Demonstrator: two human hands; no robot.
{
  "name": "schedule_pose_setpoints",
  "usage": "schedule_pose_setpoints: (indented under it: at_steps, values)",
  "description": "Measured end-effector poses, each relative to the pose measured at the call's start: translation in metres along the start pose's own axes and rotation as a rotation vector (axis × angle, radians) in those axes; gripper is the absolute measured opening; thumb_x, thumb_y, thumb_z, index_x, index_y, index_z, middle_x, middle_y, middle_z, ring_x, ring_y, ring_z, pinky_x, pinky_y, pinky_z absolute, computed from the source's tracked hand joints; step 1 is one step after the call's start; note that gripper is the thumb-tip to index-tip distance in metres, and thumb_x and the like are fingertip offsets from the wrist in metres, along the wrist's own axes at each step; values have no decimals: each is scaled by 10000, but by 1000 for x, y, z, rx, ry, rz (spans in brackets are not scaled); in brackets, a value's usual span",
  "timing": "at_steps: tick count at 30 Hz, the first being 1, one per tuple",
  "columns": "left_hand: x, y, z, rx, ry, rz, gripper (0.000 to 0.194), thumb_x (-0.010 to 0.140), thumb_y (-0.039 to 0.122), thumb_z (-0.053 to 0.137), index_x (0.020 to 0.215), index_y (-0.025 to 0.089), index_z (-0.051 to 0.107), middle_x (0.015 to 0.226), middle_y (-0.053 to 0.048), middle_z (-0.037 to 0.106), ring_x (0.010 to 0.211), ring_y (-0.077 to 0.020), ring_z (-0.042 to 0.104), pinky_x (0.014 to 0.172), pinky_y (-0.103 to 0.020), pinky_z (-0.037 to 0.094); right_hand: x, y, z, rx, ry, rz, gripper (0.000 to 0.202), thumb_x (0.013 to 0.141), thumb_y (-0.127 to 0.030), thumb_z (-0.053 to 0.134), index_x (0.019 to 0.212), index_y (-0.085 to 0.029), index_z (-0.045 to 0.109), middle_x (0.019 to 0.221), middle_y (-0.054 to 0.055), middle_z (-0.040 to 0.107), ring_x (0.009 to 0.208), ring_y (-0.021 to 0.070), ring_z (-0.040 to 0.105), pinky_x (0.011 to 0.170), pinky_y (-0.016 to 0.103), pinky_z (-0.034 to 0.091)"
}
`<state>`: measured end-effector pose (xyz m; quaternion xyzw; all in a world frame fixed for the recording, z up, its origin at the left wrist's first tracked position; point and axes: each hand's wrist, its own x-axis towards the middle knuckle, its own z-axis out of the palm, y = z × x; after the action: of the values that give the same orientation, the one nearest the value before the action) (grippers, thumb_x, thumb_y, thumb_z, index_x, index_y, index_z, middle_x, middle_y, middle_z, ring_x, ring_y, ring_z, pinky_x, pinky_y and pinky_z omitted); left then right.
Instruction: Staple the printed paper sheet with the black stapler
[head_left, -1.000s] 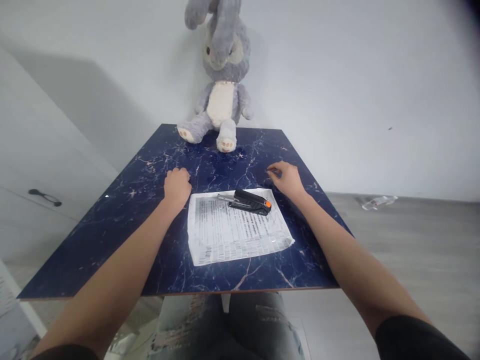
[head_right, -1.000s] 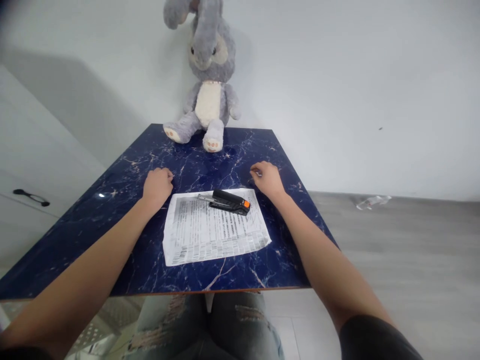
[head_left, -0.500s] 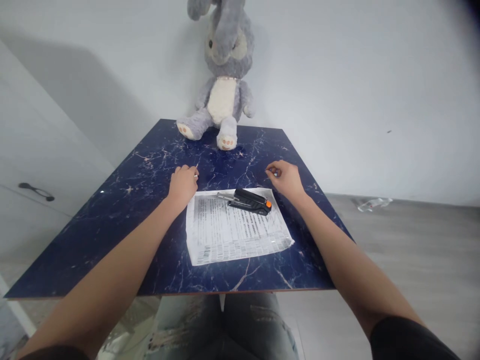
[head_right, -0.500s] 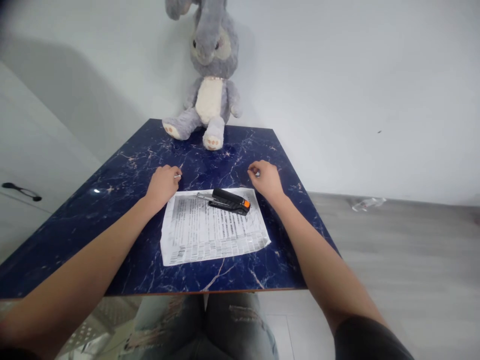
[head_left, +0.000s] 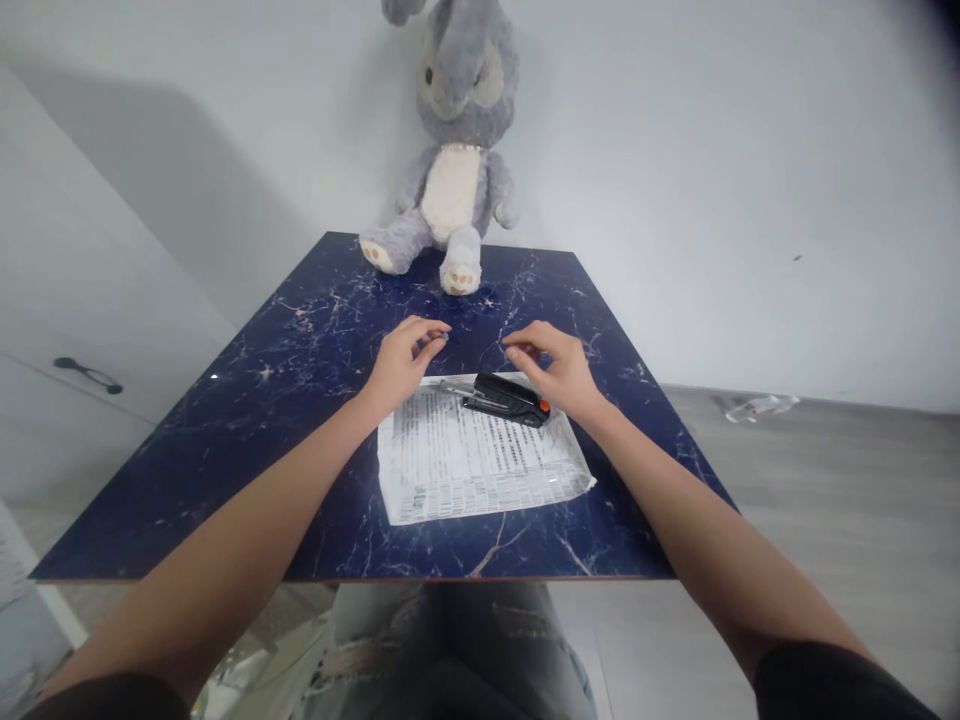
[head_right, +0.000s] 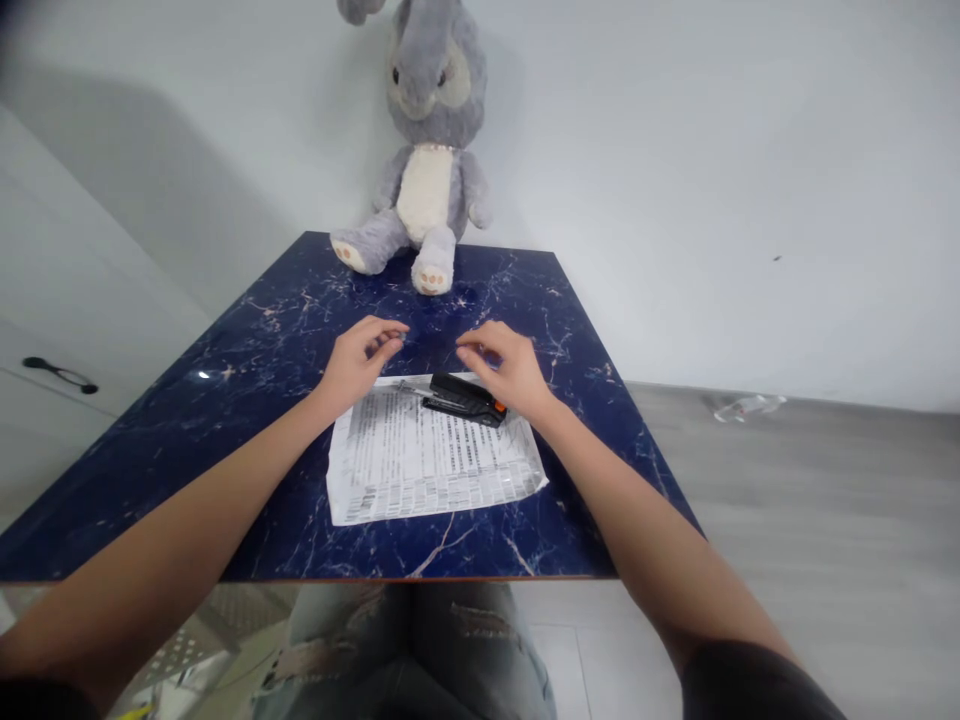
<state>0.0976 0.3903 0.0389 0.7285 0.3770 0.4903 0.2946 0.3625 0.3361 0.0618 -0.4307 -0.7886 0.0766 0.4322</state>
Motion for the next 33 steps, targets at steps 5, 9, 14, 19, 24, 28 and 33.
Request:
schedule_pose_setpoints:
  at_steps: [5, 9, 14, 19, 24, 28, 33]
  values:
    - [-6, 7, 8, -114, -155, -19, 133, 899, 212, 731, 1017, 236, 787, 981, -48, 684, 870, -178, 648, 885, -330, 529, -3, -5, 6, 97, -289, -95, 335, 1018, -505, 630, 1151, -219, 742, 1035, 59, 725, 914, 191, 662, 831, 331, 529]
    - [-9, 4, 6, -130, -271, -12, 153, 928, 245, 708, 1073, 212, 745, 920, -39, 708, 856, -168, 673, 865, -323, 552, -5, -1, 11, 133, -348, -98, 358, 1007, -528, 645, 1130, -205, 736, 1021, 59, 718, 894, 189, 650, 832, 333, 513]
    - [-6, 4, -7, -13, -380, 189, 157, 940, 245, 675, 1039, 203, 790, 1045, -76, 757, 934, -171, 716, 860, -317, 590, -6, 0, 12, 113, -369, -80, 370, 1026, -525, 611, 1112, -185, 729, 982, 72, 716, 867, 202, 634, 802, 346, 481]
    - [-3, 0, -15, 37, -483, 225, 107, 890, 281, 744, 935, 220, 820, 992, -71, 803, 911, -189, 754, 896, -348, 612, -7, -1, 11, 103, -384, -75, 376, 1036, -521, 589, 1091, -178, 733, 950, 68, 713, 845, 199, 640, 774, 342, 467]
    - [-3, -5, -14, 30, -541, 123, 113, 848, 310, 790, 904, 215, 818, 978, -66, 819, 905, -198, 770, 907, -351, 611, -7, -3, 11, 90, -392, -69, 399, 1036, -532, 578, 1099, -172, 740, 972, 69, 733, 835, 192, 654, 758, 336, 469]
    - [-4, -4, -13, 30, -503, 100, 111, 835, 313, 806, 880, 212, 818, 963, -66, 822, 892, -197, 771, 895, -347, 610, -8, -2, 11, 94, -395, -44, 403, 1031, -535, 579, 1100, -175, 745, 1007, 72, 746, 832, 189, 670, 748, 333, 477]
    - [-4, -6, -13, 18, -502, 88, 140, 839, 338, 818, 915, 221, 836, 978, -65, 826, 913, -207, 780, 906, -353, 616, -8, -1, 12, 92, -400, -32, 406, 1031, -538, 578, 1108, -176, 746, 1022, 73, 754, 844, 192, 683, 752, 331, 483]
